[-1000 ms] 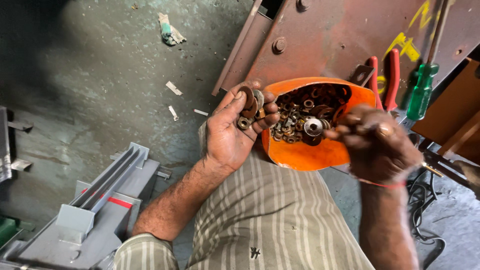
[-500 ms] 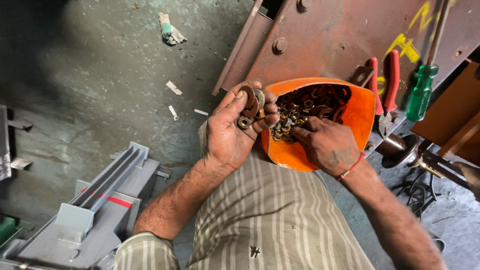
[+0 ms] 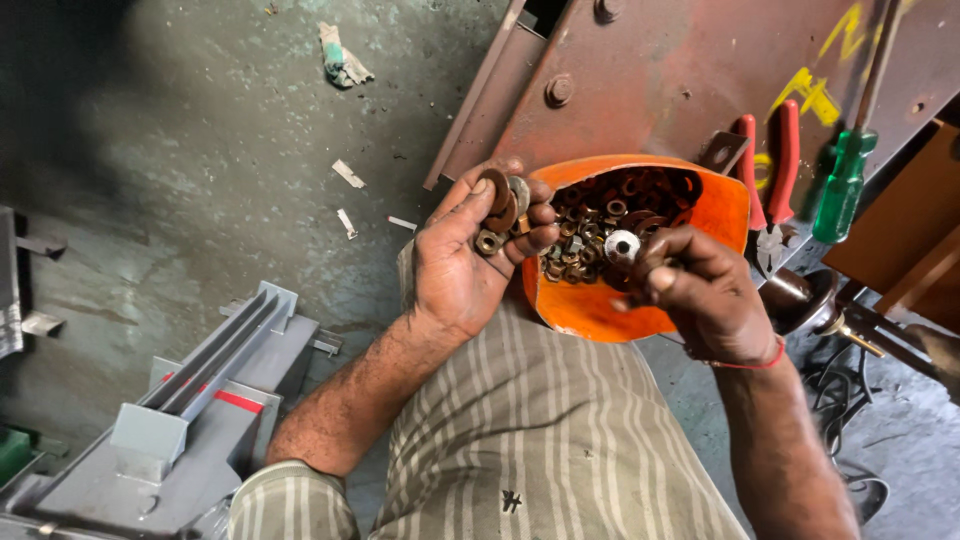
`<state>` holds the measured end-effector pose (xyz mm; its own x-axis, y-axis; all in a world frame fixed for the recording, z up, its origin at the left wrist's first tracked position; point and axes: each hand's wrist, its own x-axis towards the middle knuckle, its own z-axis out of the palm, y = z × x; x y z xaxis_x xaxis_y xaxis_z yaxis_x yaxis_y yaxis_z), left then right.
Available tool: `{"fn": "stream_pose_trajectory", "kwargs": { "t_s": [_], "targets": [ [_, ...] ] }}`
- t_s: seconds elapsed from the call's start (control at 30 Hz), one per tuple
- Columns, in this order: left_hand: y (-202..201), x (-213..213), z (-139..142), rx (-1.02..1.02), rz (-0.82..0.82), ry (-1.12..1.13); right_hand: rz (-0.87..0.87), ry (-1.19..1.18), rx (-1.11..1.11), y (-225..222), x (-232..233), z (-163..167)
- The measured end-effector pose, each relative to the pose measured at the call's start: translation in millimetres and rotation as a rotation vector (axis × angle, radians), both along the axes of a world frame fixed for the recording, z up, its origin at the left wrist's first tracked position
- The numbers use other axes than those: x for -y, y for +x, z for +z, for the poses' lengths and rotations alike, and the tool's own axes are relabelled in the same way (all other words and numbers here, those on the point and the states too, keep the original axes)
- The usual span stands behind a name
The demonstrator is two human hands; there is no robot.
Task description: The person uses pliers to cut a wire on a yellow electrical component, then moves to a workbench and sorts through a container of nuts and washers by hand, picking up and examining individual pieces.
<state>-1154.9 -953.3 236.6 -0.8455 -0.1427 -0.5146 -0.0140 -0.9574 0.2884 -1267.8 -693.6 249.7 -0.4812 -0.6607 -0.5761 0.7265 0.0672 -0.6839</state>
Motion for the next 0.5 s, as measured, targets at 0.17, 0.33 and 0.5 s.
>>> {"fn": "stream_pose_trajectory", "kwargs": {
  "t_s": [0.17,0.33,0.5],
  "targets": [
    [-1.0,0.8,2.4,0.014,-0.014,-0.021,-0.200,-0.309,0.323,9.1,10.8,-4.9],
    [-0.7,1.4,3.4,0.034,-0.026,-0.041,-0.284,-0.429,0.473,16.6,27.5,-1.6],
    [-0.3,0.8,2.7,0.009,-0.017,-0.015,-0.322,-0.384,0.483,19.2,30.2,-0.9]
  ]
}}
